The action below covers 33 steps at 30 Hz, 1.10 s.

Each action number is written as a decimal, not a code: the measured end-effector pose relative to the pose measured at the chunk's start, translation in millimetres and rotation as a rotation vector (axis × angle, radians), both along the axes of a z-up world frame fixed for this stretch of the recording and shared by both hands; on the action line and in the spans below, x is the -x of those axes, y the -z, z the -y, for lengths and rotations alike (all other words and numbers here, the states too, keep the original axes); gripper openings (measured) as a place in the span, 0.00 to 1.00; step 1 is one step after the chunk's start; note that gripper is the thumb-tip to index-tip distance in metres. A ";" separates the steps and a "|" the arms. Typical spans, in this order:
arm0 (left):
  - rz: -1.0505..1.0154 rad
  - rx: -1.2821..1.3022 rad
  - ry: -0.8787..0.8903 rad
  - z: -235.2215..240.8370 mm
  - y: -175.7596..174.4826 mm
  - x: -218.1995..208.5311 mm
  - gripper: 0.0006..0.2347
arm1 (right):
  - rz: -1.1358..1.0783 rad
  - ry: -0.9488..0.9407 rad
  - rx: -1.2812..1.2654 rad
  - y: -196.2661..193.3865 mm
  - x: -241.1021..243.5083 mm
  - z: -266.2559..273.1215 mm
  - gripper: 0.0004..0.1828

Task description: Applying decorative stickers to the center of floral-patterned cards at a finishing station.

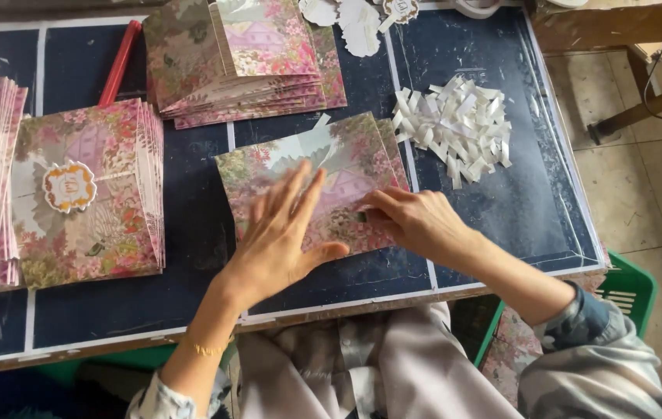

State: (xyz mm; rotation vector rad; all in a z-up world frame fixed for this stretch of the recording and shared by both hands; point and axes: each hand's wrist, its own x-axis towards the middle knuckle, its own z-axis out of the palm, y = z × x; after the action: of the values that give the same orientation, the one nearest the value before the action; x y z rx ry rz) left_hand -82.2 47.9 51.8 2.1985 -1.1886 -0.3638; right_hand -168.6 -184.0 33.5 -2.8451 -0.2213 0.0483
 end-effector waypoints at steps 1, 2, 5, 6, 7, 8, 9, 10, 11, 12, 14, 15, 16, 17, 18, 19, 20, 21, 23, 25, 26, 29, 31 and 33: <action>-0.004 0.001 -0.005 9.8 20.4 -9.8 0.43 | -0.004 -0.005 0.001 -3.9 -11.6 8.5 0.16; 0.158 0.041 -0.019 19.6 40.9 -19.6 0.30 | -0.022 -0.062 -0.078 -7.6 -23.3 17.1 0.06; 0.391 0.105 -0.113 52.9 85.6 -52.4 0.11 | 0.056 0.041 -0.139 32.0 -88.7 78.6 0.21; 0.467 0.133 -0.201 65.7 96.4 -65.3 0.05 | 0.156 0.194 -0.116 51.8 -117.0 106.4 0.29; 0.470 0.134 -0.199 70.8 91.2 -64.3 0.05 | 0.160 0.196 -0.116 55.4 -141.8 117.2 0.29; 0.488 0.175 -0.220 75.7 86.1 -63.4 0.05 | 0.187 0.290 -0.179 58.8 -166.8 127.9 0.23; 0.509 0.216 -0.245 80.0 80.6 -63.6 0.07 | 0.214 0.381 -0.244 61.7 -193.8 138.0 0.22; 0.514 0.217 -0.245 80.2 77.5 -61.1 0.07 | 0.219 0.379 -0.245 65.3 -209.7 138.8 0.22; 0.626 0.210 -0.252 79.3 75.1 -57.3 0.05 | 0.183 0.493 -0.181 70.5 -224.6 138.5 0.27; 0.738 0.202 -0.259 78.3 72.7 -53.5 0.04 | 0.145 0.605 -0.117 75.6 -239.5 137.9 0.36; 0.764 0.232 -0.264 72.9 66.2 -48.6 0.03 | 0.141 0.663 -0.116 87.0 -256.4 128.3 0.34; 0.787 0.266 -0.268 70.7 63.0 -45.9 0.02 | 0.136 0.724 -0.109 91.7 -264.5 124.3 0.42; 0.793 0.268 -0.268 70.8 64.5 -48.9 0.02 | 0.142 0.723 -0.110 90.6 -268.4 125.7 0.42; 0.774 0.283 -0.270 71.1 67.0 -49.2 0.02 | 0.117 0.767 -0.185 90.9 -269.8 127.3 0.38; 0.756 0.298 -0.273 71.3 69.8 -49.6 0.03 | 0.092 0.810 -0.261 91.4 -271.2 128.7 0.34; 0.754 0.301 -0.274 69.0 68.0 -49.0 0.03 | 0.092 0.810 -0.257 95.4 -272.1 134.5 0.34; 0.572 0.363 -0.266 66.7 66.2 -48.5 0.02 | 0.209 0.770 -0.412 99.2 -273.1 140.4 0.26; 0.394 0.427 -0.257 65.7 63.4 -50.6 0.01 | 0.332 0.719 -0.564 100.0 -277.6 147.5 0.21; 0.237 0.509 -0.272 61.1 58.7 -59.5 0.04 | 0.351 0.554 -0.719 55.2 -241.5 121.7 0.15; 0.070 0.580 -0.288 57.8 59.2 -64.9 0.08 | 0.352 0.388 -0.875 17.0 -201.5 90.0 0.10; -0.039 0.626 -0.304 57.7 61.0 -67.2 0.12 | 0.209 0.283 -0.836 -1.4 -180.7 72.7 0.05; -0.272 0.662 -0.315 53.8 58.1 -67.6 0.12 | 0.018 0.119 -0.736 -23.5 -140.7 34.1 0.12; -0.393 0.649 -0.305 51.9 55.5 -66.3 0.12 | -0.027 0.062 -0.680 -22.4 -125.3 19.0 0.22; -0.549 0.722 -0.405 50.3 54.4 -67.5 0.08 | 0.294 0.130 -0.309 -17.7 -116.9 8.5 0.16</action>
State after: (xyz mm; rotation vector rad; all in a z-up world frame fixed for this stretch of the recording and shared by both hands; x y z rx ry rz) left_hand -14.7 -2.3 -2.7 1.5046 -0.4472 -0.2785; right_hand -51.6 -192.4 51.3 -2.5400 -0.0923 -0.3975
